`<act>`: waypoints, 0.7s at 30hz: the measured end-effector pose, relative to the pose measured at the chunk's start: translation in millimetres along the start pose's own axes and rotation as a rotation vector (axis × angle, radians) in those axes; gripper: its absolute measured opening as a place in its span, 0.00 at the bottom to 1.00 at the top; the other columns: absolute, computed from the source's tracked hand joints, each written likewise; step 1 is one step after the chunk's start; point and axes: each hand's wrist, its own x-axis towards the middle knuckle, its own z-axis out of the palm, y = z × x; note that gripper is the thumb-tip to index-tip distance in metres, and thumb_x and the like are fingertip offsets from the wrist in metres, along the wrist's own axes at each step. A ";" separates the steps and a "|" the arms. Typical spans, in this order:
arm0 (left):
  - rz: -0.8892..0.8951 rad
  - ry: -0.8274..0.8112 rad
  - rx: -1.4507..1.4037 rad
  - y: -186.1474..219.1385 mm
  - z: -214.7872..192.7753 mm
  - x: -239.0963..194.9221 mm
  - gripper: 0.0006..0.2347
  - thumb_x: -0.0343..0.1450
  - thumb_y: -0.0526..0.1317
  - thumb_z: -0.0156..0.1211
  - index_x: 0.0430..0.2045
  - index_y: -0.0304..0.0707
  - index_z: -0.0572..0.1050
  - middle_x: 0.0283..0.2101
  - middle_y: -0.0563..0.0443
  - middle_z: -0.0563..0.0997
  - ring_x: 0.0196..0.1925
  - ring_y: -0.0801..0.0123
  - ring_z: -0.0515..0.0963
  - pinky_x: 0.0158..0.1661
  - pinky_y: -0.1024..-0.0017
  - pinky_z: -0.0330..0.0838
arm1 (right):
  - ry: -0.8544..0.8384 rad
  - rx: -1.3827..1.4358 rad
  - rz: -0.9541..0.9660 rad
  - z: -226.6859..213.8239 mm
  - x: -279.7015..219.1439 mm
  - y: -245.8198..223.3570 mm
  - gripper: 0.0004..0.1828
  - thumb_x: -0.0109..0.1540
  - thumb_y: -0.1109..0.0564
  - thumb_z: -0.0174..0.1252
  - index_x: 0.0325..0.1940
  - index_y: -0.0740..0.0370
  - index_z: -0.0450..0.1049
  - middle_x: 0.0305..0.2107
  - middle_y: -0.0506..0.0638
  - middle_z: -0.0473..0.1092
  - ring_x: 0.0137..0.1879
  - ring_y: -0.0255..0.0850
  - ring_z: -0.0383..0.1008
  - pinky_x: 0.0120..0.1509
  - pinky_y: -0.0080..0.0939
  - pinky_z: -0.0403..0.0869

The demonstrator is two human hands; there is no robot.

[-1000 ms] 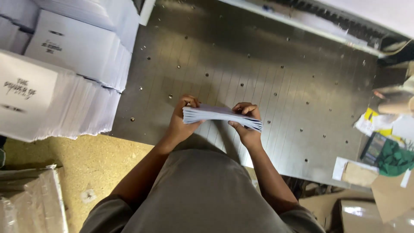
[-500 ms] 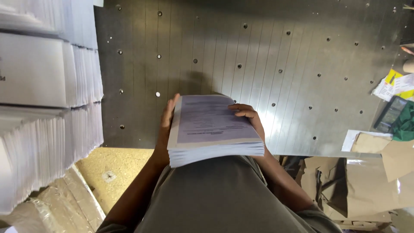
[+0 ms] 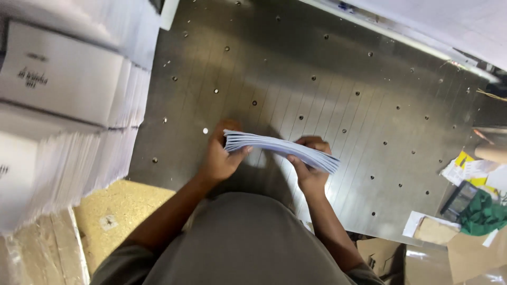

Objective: The person is aligning and stacking printed booklets on a workbench and a machine bed to prepare them for further processing.

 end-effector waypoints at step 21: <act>-0.227 -0.093 -0.099 -47.5 22.1 -26.4 0.24 0.61 0.31 0.79 0.49 0.24 0.76 0.46 0.28 0.83 0.53 0.46 0.81 0.54 0.50 0.73 | -0.068 -0.163 0.156 -24.6 -51.4 48.2 0.24 0.55 0.65 0.77 0.52 0.76 0.76 0.45 0.64 0.77 0.57 0.48 0.73 0.63 0.62 0.69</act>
